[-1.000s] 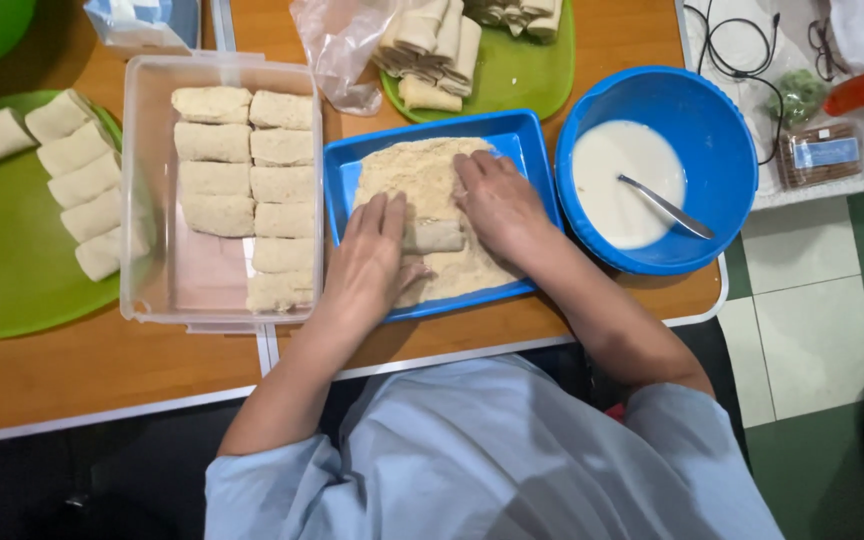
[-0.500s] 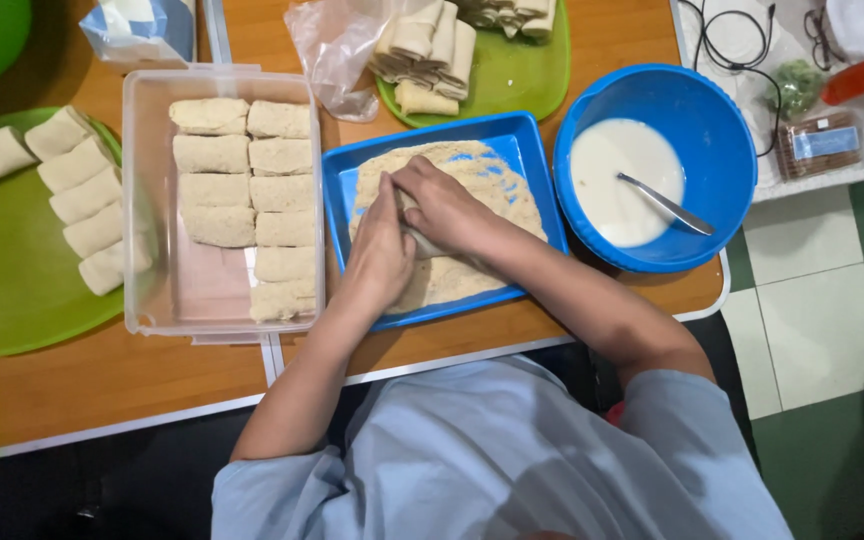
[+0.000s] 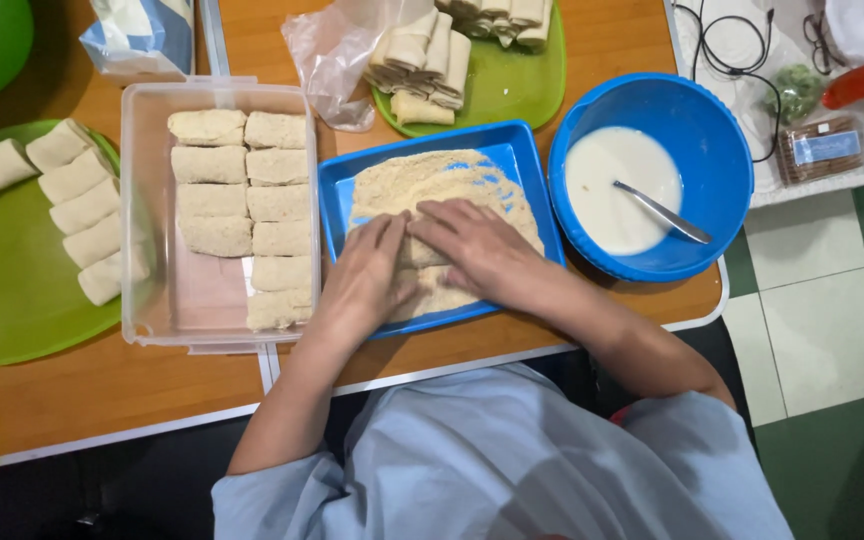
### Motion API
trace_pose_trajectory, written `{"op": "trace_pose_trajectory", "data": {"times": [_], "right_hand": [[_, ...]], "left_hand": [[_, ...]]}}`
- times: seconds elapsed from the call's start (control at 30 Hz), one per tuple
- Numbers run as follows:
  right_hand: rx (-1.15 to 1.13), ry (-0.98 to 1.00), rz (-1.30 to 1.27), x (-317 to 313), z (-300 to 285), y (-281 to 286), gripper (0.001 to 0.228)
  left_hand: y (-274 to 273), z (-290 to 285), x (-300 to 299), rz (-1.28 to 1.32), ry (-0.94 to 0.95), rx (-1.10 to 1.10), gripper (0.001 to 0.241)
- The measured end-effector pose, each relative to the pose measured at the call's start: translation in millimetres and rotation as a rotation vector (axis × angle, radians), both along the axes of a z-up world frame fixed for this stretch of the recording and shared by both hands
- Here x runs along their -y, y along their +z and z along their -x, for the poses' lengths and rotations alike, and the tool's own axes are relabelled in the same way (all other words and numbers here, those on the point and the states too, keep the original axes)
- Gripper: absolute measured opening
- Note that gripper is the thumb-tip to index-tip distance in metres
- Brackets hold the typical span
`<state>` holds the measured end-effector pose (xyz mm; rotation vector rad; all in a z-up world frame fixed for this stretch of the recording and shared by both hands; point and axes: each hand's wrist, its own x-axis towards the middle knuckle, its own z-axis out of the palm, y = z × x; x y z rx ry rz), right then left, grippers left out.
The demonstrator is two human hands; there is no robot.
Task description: Coating uncooked pastry rolls with a liquid batter and then breadcrumbs.
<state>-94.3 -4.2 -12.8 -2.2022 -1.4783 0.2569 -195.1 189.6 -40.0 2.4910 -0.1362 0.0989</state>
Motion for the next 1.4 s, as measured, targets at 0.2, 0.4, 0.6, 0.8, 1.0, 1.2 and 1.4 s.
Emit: {"op": "trace_pose_trajectory", "data": {"times": [0.2,0.4,0.6,0.8,1.0,1.2,1.4], "right_hand": [[-0.045,-0.078,0.129,4,8,10,0.106],[-0.141,-0.244,0.316,11,8,12,0.109],[-0.126,-0.230,0.030,18,-2,-35,0.081],[-0.168,-0.277,-0.022,17,-22,-51,0.037],[-0.157,-0.302,-0.102,15,-23,-25,0.032],[0.162,-0.093,-0.101,-7,-2,14,0.073],[0.108,-0.154,0.039,-7,-12,-15,0.071]], "left_hand": [[24,2,7,-0.092,-0.070,-0.147,0.132],[7,1,8,-0.205,-0.023,-0.133,0.125],[-35,-6,10,-0.296,0.036,-0.063,0.102],[-1,-24,18,-0.199,0.093,-0.259,0.097],[-26,-30,23,-0.259,0.130,-0.105,0.076],[-20,-37,26,-0.221,0.178,-0.020,0.074],[-20,-34,18,-0.267,0.145,-0.041,0.082]]}}
